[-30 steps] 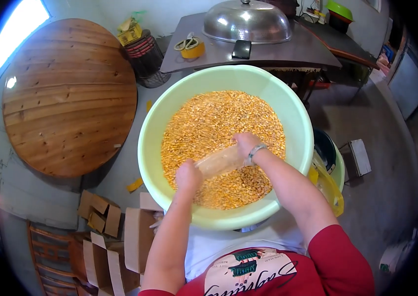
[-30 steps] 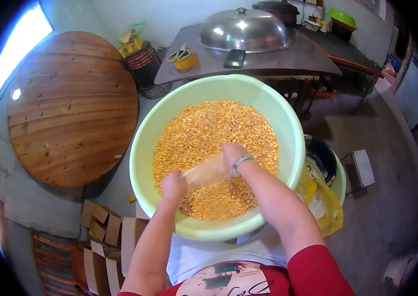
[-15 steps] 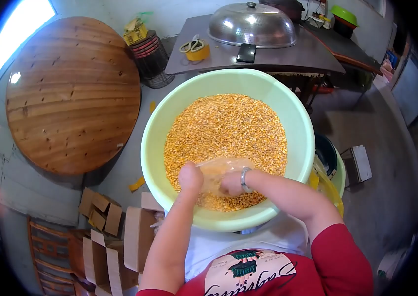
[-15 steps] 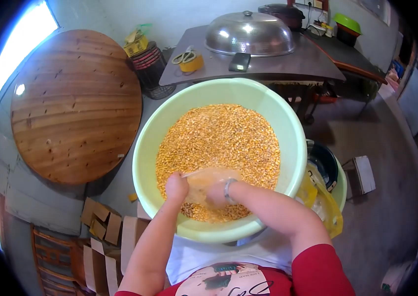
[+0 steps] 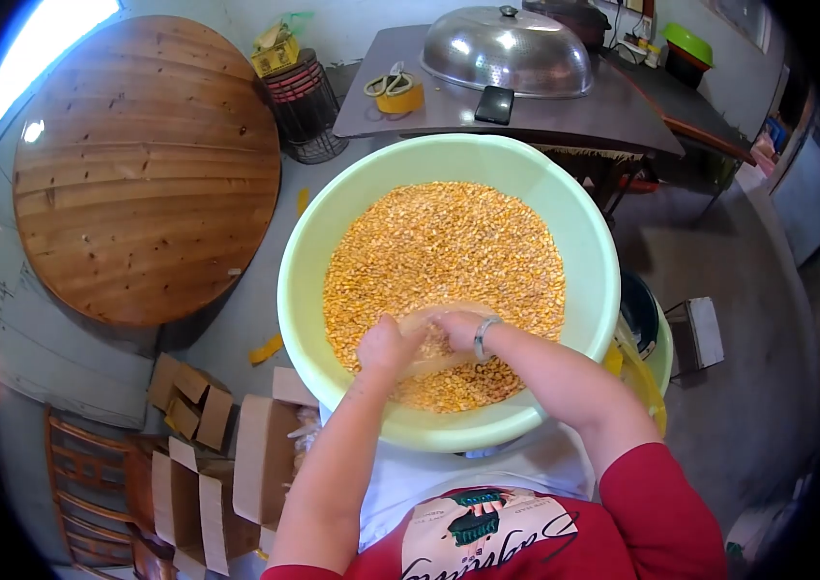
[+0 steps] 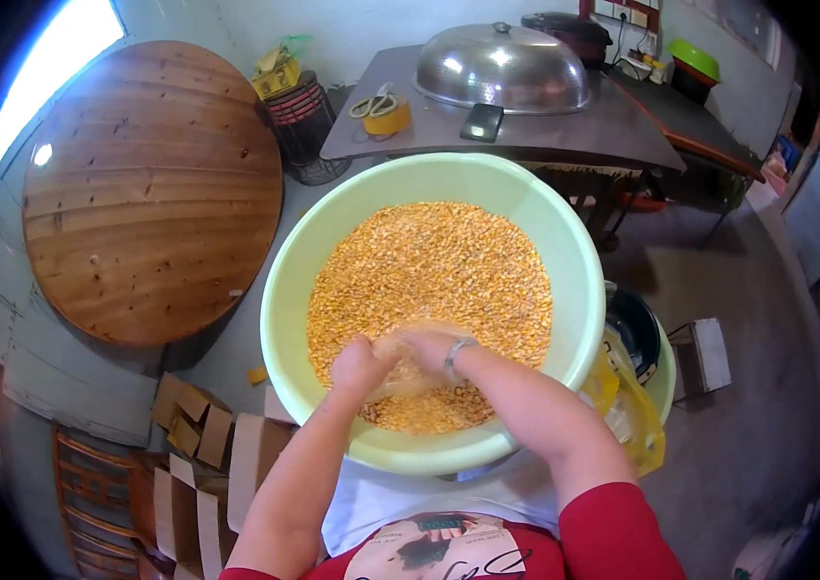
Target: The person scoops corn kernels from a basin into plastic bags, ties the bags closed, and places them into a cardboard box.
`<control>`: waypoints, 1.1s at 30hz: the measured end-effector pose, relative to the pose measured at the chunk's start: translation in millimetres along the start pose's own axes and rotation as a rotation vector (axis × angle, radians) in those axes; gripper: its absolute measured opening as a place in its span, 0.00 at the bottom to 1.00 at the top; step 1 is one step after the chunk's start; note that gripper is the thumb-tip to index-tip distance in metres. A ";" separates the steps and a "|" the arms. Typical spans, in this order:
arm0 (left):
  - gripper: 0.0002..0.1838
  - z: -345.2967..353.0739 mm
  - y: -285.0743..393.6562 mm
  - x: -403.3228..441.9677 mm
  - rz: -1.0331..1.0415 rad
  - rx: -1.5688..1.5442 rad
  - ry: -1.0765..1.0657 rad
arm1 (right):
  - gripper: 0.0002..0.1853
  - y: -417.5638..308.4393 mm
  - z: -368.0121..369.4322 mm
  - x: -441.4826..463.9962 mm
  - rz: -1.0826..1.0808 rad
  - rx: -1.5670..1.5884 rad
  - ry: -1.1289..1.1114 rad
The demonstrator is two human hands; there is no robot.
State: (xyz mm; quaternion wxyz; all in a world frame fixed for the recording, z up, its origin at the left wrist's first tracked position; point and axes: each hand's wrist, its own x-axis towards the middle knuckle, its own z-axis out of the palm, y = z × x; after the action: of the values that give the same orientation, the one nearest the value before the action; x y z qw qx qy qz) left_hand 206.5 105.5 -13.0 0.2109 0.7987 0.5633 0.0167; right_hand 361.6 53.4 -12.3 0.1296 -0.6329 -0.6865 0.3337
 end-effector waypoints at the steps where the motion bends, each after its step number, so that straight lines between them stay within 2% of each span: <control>1: 0.21 3.0 -2.8 0.9 0.001 0.015 -0.006 | 0.25 6.4 1.7 2.3 0.003 -0.014 -0.016; 3: 0.21 7.7 -6.4 5.0 -0.004 0.036 -0.010 | 0.22 14.3 -0.1 7.9 -0.047 -0.018 0.006; 5: 0.16 6.0 -5.4 4.1 -0.033 0.012 -0.007 | 0.17 18.0 -4.1 12.8 -0.149 0.011 0.079; 8: 0.12 4.4 -3.9 5.4 -0.078 -0.005 -0.011 | 0.12 15.9 -21.7 6.7 -0.218 0.673 0.104; 9: 0.12 4.5 -4.4 5.9 -0.096 -0.008 -0.013 | 0.10 11.0 -33.8 -0.8 -0.248 0.990 0.083; 11: 0.11 3.8 -6.6 7.1 -0.063 -0.003 -0.051 | 0.09 18.8 -48.7 -6.0 -0.199 1.251 0.313; 13: 0.11 3.7 -9.4 7.4 -0.042 -0.007 -0.059 | 0.10 40.2 -51.8 2.6 -0.015 1.307 0.666; 16: 0.11 3.4 -10.8 7.2 -0.043 -0.036 -0.032 | 0.11 94.8 -32.1 19.1 0.446 0.875 0.723; 19: 0.15 -7.1 -11.8 6.5 -0.038 -0.057 -0.036 | 0.12 123.6 7.1 20.7 0.316 -0.043 0.515; 25: 0.19 -39.6 -16.8 -0.6 0.022 0.017 -0.159 | 0.12 83.9 36.3 14.7 0.306 -0.242 0.207; 28: 0.20 -41.8 -22.2 -2.4 0.011 0.023 -0.226 | 0.12 87.3 47.7 13.3 0.277 -0.309 0.247; 31: 0.19 -29.7 -28.4 -0.9 -0.021 0.010 -0.277 | 0.13 87.6 50.1 11.8 0.369 -0.320 0.211; 33: 0.18 -28.4 -26.7 1.7 -0.011 -0.002 -0.280 | 0.18 93.6 53.5 13.2 0.438 -0.248 0.169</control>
State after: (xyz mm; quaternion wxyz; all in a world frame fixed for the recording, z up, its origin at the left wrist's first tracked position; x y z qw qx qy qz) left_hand 175.8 123.4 3.0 0.2883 0.7900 0.5326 -0.0955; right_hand 400.5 48.1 -113.6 0.0325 -0.8030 -0.5557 0.2131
